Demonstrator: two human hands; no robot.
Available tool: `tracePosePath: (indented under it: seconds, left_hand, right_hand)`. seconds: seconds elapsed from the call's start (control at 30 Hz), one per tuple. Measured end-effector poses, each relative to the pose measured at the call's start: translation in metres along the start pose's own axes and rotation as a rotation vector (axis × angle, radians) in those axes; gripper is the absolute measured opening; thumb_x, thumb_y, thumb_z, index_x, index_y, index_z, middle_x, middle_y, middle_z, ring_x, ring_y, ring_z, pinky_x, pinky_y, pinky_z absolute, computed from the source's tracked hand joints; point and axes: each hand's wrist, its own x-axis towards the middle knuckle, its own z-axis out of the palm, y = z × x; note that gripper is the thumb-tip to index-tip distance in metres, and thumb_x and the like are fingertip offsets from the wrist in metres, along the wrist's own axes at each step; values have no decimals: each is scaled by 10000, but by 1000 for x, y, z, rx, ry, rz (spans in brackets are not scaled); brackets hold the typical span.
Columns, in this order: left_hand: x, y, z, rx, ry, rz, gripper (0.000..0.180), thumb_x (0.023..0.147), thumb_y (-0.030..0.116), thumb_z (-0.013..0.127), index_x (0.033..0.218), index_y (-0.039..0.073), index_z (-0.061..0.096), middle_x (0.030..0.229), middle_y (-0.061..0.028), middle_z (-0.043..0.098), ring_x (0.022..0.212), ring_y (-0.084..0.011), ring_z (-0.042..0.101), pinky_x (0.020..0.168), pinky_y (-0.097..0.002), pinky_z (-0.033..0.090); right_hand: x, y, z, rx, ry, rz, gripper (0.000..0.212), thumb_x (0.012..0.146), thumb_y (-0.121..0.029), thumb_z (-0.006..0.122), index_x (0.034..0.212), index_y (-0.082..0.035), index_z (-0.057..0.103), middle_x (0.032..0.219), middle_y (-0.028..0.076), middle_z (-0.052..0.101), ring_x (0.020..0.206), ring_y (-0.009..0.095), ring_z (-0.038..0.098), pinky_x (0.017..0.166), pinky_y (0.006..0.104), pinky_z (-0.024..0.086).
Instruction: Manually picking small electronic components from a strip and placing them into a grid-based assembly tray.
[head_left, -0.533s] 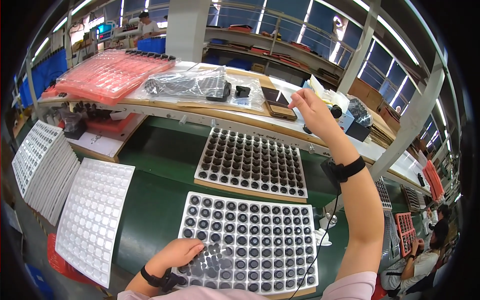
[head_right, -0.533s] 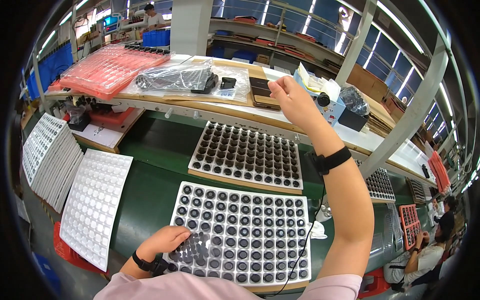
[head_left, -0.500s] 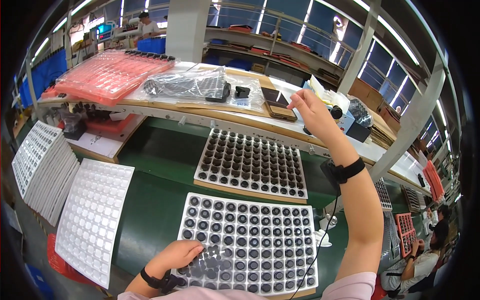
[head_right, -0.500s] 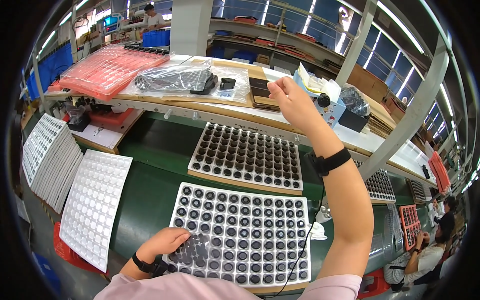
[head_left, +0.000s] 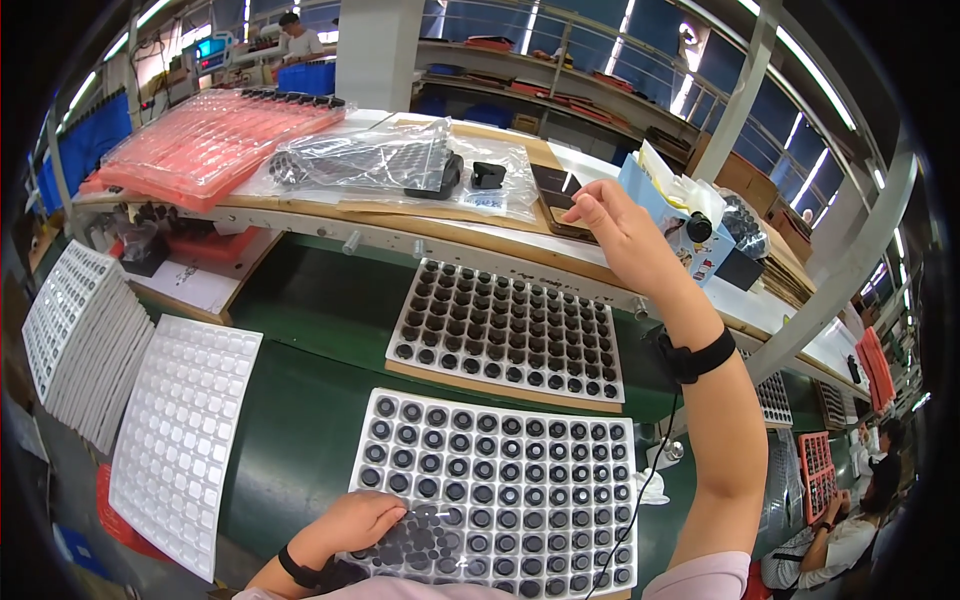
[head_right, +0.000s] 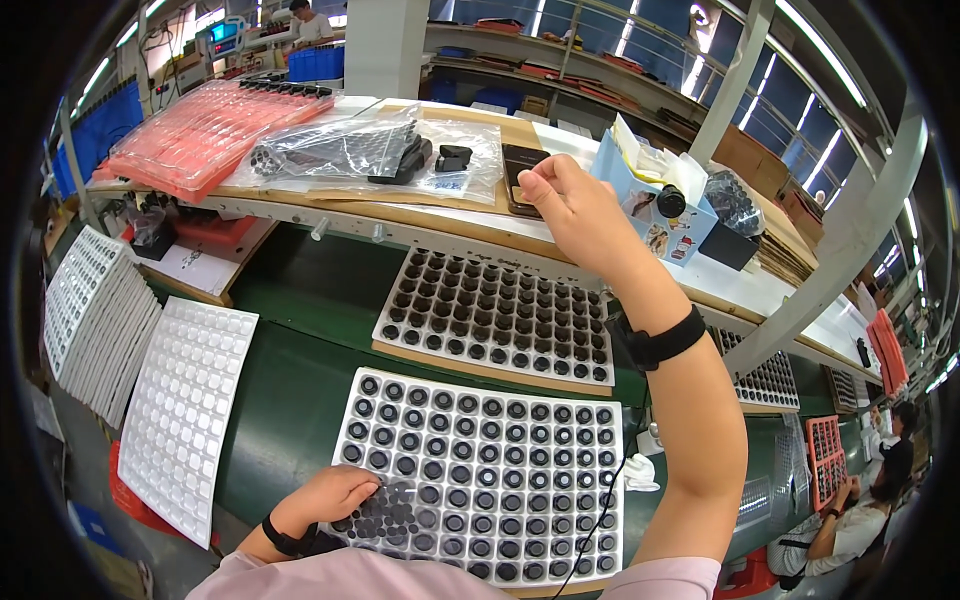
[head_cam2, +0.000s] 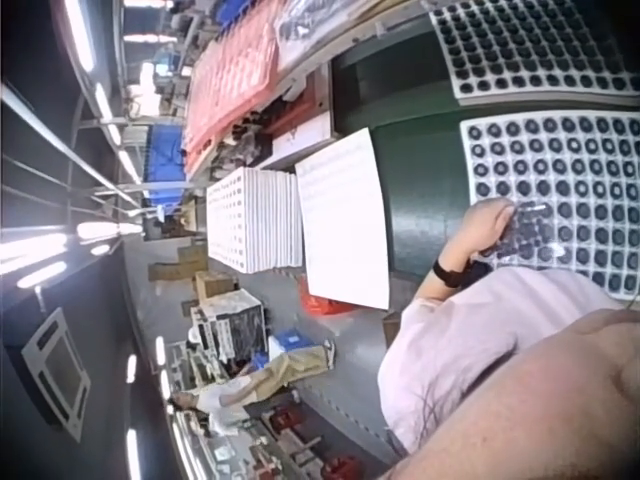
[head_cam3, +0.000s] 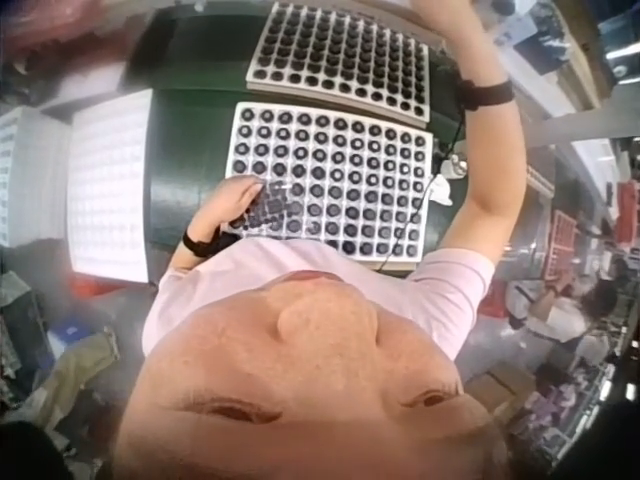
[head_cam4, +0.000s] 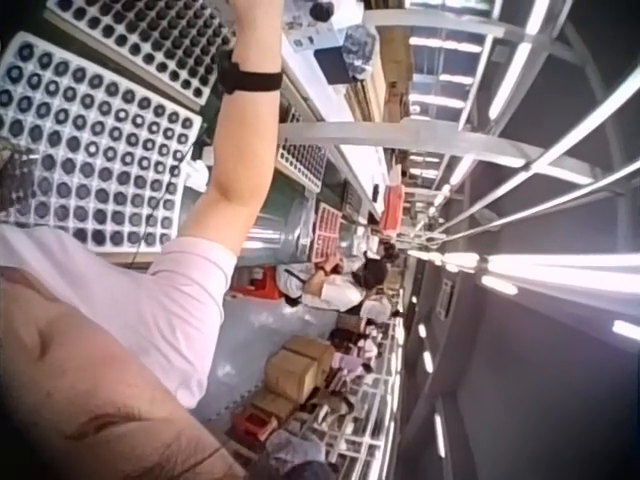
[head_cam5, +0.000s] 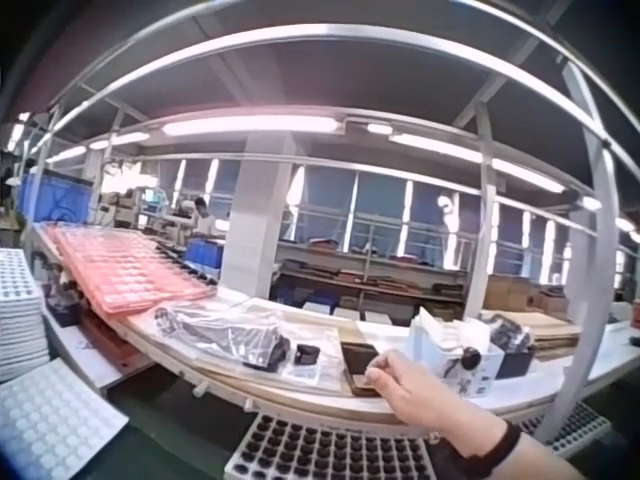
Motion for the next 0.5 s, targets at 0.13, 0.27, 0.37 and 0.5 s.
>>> tracePosePath:
  seconds: [0.13, 0.27, 0.37, 0.5]
  left_hand:
    - [1, 0, 0, -5, 10, 3, 253, 1010, 282, 561, 1018, 73, 703, 898, -143, 712, 855, -366, 679, 749, -455, 540]
    - [2, 3, -4, -30, 0, 8, 262, 1013, 288, 559, 1027, 71, 705, 906, -143, 716, 861, -365, 681, 752, -453, 542]
    - [2, 3, -5, -42, -6, 13, 268, 1015, 291, 555, 1033, 69, 705, 915, -144, 719, 868, -364, 683, 757, -451, 543]
    - [2, 6, -6, -40, -8, 8, 266, 1015, 273, 548, 1036, 58, 701, 922, -151, 716, 871, -368, 681, 762, -446, 541]
  right_hand:
    - [-2, -4, -8, 20, 57, -2, 493, 1088, -485, 420, 1179, -18, 552, 1083, 108, 705, 1069, 195, 623, 986, 327, 449]
    - [-1, -3, -10, 32, 112, 7, 491, 1091, -487, 408, 1158, -24, 557, 1065, 101, 702, 1054, 186, 613, 986, 320, 438]
    - [0, 0, -8, 49, 127, -4, 488, 1093, -488, 402, 1139, -28, 560, 1052, 95, 699, 1048, 180, 605, 982, 317, 433]
    - [0, 4, -9, 63, 119, 42, 481, 1093, -489, 402, 1127, -33, 553, 1051, 87, 692, 1054, 178, 600, 971, 322, 436]
